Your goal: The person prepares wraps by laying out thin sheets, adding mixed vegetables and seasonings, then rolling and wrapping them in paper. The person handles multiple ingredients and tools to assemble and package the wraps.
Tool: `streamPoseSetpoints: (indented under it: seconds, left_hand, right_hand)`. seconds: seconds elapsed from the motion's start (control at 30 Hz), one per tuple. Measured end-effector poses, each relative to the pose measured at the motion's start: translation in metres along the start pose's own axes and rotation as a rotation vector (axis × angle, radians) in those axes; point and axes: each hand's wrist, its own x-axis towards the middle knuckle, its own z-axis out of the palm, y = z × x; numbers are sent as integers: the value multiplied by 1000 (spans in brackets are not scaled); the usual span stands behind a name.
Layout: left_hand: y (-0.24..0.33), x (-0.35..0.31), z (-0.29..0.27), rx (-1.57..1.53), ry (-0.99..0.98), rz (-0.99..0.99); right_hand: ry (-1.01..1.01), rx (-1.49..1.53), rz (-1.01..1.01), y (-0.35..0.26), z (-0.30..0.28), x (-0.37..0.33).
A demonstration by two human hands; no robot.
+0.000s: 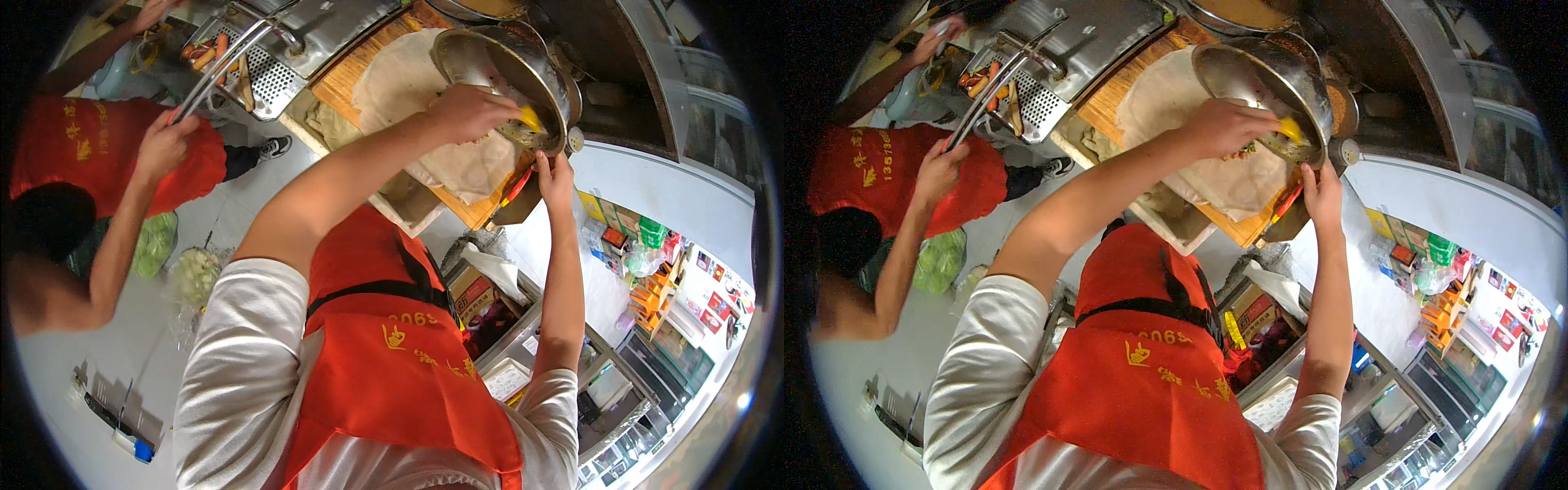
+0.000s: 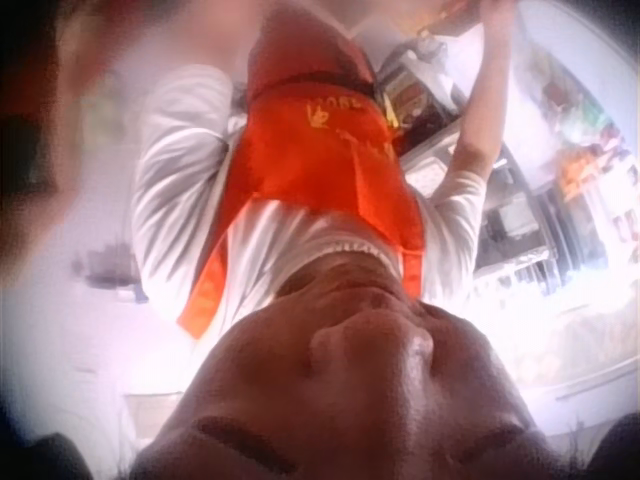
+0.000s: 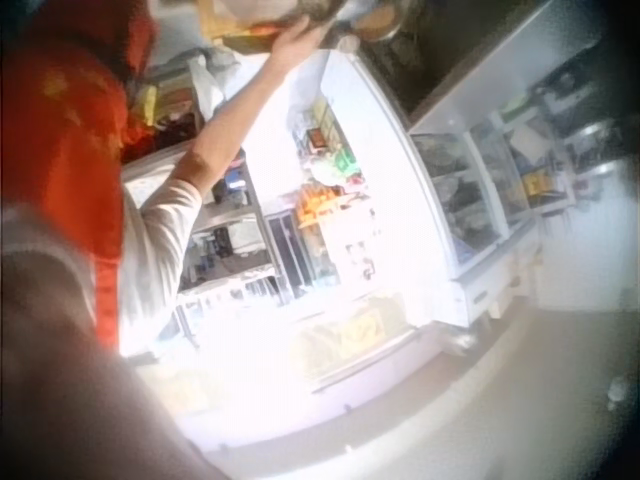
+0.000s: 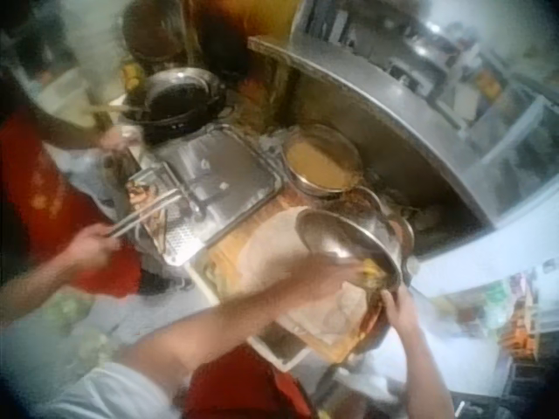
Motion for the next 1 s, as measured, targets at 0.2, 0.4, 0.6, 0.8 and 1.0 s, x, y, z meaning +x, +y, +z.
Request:
streamPoseSetpoints:
  seconds: [0.2,0.4,0.6,0.8,1.0]
  left_hand:
    - [-19,-1,11,224,-279,168]
    - [-13,0,-15,348,-371,35]
    - [9,10,9,340,-269,-42]
    - [-17,-8,-14,440,-276,-113]
    - [16,10,-17,516,-359,-305]
  right_hand:
    - [-27,13,-76,3,-19,11]
    - [-52,-4,57,-13,-26,15]
    - [-45,-110,73,-31,-24,17]
    - [16,-83,64,-28,-17,6]
    - [158,-230,-165,-63,-2,-1]
